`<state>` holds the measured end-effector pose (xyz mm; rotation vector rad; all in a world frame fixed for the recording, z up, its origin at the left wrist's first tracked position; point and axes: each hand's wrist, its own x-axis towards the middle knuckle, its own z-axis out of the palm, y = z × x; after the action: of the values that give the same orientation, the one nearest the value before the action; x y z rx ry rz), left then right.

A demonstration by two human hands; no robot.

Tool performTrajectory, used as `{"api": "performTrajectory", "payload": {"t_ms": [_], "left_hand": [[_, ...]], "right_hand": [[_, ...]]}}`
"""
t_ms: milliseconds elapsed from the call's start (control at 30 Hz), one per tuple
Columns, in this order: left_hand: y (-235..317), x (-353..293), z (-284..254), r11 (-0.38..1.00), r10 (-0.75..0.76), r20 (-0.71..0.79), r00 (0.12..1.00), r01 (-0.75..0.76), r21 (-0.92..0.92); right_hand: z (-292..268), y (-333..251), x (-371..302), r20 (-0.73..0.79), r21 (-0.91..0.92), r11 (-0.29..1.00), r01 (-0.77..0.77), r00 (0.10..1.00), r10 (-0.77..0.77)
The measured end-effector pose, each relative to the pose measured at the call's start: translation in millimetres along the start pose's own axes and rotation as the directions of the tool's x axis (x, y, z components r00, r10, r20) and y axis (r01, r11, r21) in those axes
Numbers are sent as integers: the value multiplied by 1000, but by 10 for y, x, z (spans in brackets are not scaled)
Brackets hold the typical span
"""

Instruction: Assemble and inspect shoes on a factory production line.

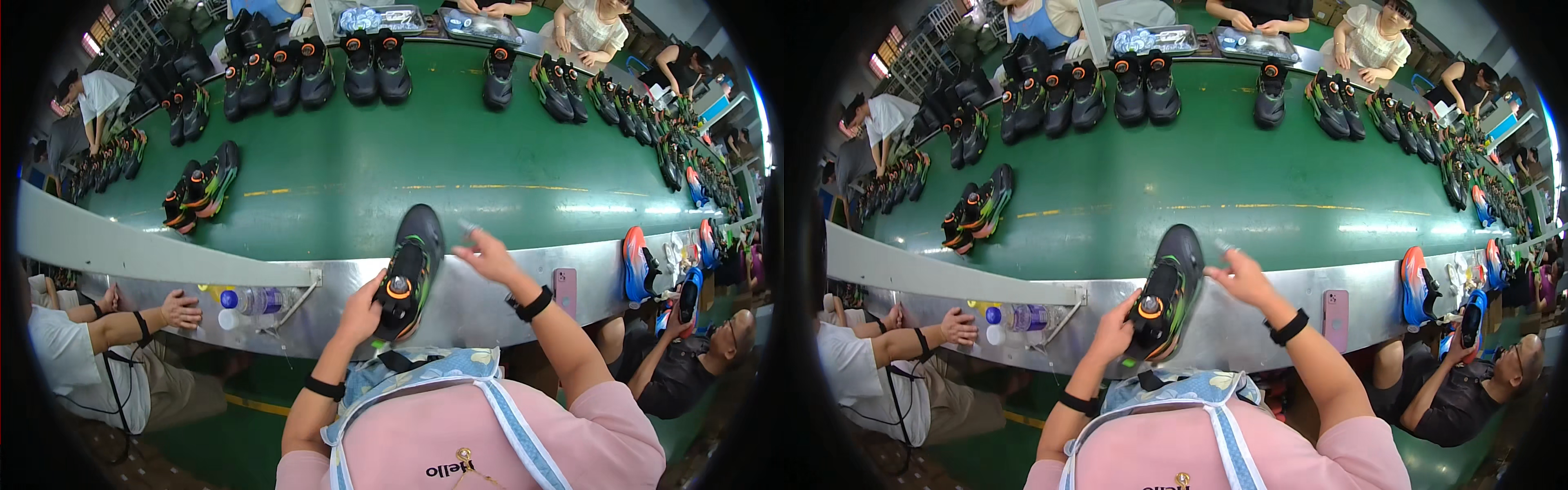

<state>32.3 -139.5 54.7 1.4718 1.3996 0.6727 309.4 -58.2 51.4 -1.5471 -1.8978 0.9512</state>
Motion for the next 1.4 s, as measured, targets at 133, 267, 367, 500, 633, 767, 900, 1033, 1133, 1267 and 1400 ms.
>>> {"api": "performTrajectory", "payload": {"t_ms": [133, 267, 367, 500, 633, 767, 900, 1033, 1133, 1267, 1400], "left_hand": [[96, 110, -254, 996, 67, 204, 977, -53, -74], [-155, 313, -208, 1000, 24, 349, 937, -25, -2], [77, 574, -365, 999, -12, 435, 900, -3, 34], [726, 1169, -596, 915, 400, -237, 886, -372, 155], [469, 1289, -519, 958, 272, -570, 775, -273, 87], [-16, 999, 15, 999, 35, -365, 930, -31, 16], [-392, 709, 334, 983, 120, -269, 956, -77, 168], [-476, 589, 428, 945, 201, -241, 949, -123, 303], [-599, 609, 457, 881, 272, -179, 946, -169, 442], [-569, 660, 494, 844, 285, -155, 946, -171, 508], [-533, 721, 537, 808, 262, -115, 958, -152, 570]], "right_hand": [[-208, 101, 75, 524, 380, 781, -495, 811, 259], [-31, 431, -140, 691, 478, 451, -754, 639, 338], [-153, 517, 23, 638, 480, 491, -727, 673, 373], [-654, 359, 634, 289, 661, 587, -468, 880, 377], [-896, 362, 1205, 41, 865, 435, -249, 900, 433], [-783, 299, 1868, -112, 982, 187, 27, 880, 462], [-255, 748, 2014, -216, 904, 418, -86, 753, 622], [-2, 1077, 1883, -93, 914, 346, -213, 719, 689], [-95, 1215, 1911, -14, 937, 247, -246, 682, 732], [-372, 1010, 2309, -16, 861, 387, -331, 742, 670], [-303, 1032, 3154, -565, -107, 981, -162, 821, 74]]}}
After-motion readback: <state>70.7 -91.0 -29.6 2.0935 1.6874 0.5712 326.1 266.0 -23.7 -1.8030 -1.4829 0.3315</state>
